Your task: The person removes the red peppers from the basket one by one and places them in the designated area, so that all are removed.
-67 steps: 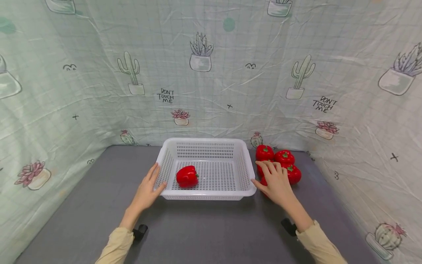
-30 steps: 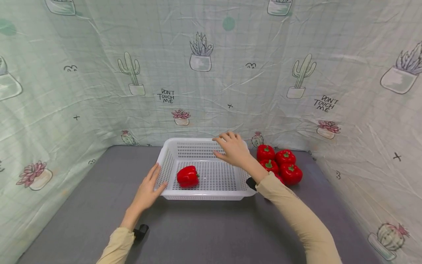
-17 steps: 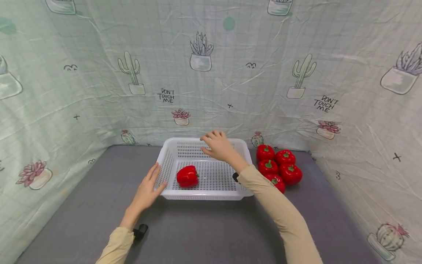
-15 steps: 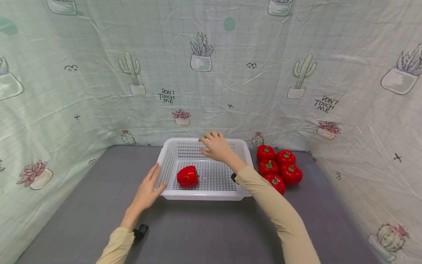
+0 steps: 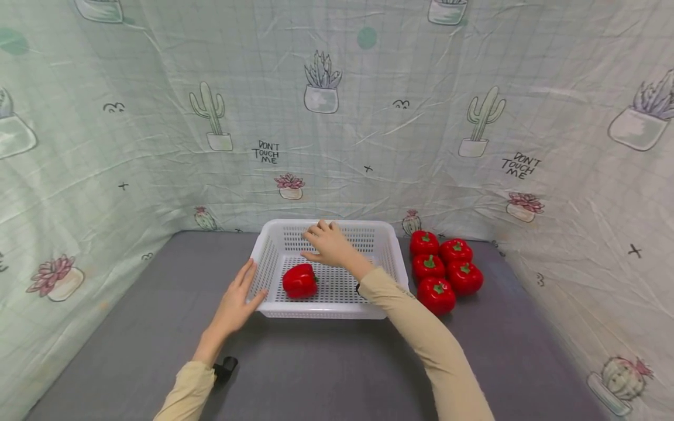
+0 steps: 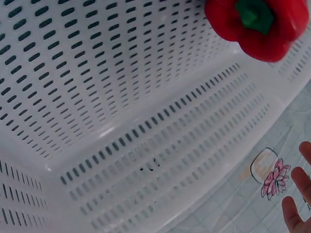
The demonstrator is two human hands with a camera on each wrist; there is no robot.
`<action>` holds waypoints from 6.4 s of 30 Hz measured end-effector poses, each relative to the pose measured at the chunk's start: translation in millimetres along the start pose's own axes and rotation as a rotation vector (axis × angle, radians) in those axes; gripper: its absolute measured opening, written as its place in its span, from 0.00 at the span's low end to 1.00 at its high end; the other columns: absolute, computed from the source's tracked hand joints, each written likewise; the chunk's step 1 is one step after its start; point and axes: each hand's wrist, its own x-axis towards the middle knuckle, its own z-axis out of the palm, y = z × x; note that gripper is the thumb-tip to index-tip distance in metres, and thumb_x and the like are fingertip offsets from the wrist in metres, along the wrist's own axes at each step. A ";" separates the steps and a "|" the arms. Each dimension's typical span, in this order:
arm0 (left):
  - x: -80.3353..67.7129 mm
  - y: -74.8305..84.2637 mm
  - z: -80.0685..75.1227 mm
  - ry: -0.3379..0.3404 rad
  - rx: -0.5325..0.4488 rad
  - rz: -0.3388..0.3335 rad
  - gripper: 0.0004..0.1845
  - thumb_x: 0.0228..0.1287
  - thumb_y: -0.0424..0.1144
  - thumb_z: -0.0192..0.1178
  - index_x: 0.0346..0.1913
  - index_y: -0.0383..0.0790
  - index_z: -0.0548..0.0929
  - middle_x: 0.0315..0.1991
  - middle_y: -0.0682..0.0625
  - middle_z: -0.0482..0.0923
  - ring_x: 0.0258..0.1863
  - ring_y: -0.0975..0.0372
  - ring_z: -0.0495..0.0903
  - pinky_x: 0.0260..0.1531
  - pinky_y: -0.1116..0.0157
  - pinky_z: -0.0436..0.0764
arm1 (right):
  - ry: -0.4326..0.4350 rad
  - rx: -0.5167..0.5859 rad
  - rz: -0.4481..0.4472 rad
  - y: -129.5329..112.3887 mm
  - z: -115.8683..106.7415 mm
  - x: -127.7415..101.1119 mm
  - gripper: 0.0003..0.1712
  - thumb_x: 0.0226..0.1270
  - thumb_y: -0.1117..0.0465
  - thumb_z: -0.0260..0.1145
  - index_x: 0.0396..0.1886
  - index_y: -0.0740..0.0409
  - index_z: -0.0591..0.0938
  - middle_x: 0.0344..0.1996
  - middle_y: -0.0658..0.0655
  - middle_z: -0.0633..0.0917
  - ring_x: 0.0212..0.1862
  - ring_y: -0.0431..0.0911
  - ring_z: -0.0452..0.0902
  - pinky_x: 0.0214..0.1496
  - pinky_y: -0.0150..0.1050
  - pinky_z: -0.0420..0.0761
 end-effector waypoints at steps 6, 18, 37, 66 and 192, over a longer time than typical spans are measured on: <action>0.3 1.0 -0.6 -0.007 0.002 -0.019 0.36 0.58 0.48 0.55 0.66 0.36 0.58 0.68 0.44 0.53 0.50 0.43 0.70 0.47 0.43 0.67 | -0.064 -0.059 -0.047 -4.7 7.6 -1.1 0.26 0.59 0.39 0.55 0.51 0.49 0.76 0.47 0.51 0.78 0.49 0.47 0.67 0.47 0.45 0.68; 1.1 0.8 0.4 -0.003 0.004 -0.023 0.36 0.58 0.48 0.55 0.66 0.35 0.58 0.68 0.44 0.53 0.51 0.42 0.69 0.48 0.43 0.66 | -0.170 -0.078 -0.122 -10.7 22.2 -7.0 0.25 0.57 0.37 0.54 0.49 0.43 0.76 0.46 0.50 0.77 0.49 0.46 0.65 0.50 0.48 0.68; -2.1 -0.3 -2.9 0.003 0.011 -0.023 0.35 0.57 0.47 0.55 0.65 0.35 0.59 0.68 0.43 0.54 0.50 0.42 0.70 0.46 0.42 0.67 | -0.400 -0.199 -0.125 -24.6 28.0 -5.0 0.43 0.50 0.27 0.51 0.61 0.46 0.67 0.57 0.53 0.72 0.62 0.52 0.60 0.61 0.54 0.62; 0.4 2.0 -1.1 -0.003 0.000 -0.007 0.36 0.57 0.48 0.55 0.66 0.35 0.58 0.68 0.44 0.52 0.51 0.41 0.69 0.45 0.42 0.68 | -0.410 -0.125 -0.115 -19.3 31.0 -9.3 0.45 0.42 0.38 0.67 0.61 0.50 0.64 0.57 0.52 0.72 0.60 0.53 0.60 0.60 0.52 0.63; -0.6 -1.3 4.3 0.025 -0.063 -0.009 0.36 0.58 0.46 0.55 0.66 0.34 0.58 0.68 0.42 0.52 0.58 0.41 0.64 0.50 0.43 0.66 | 0.251 -0.043 0.283 40.7 -98.4 -227.3 0.44 0.23 0.53 0.74 0.50 0.59 0.75 0.41 0.59 0.75 0.42 0.51 0.62 0.37 0.47 0.63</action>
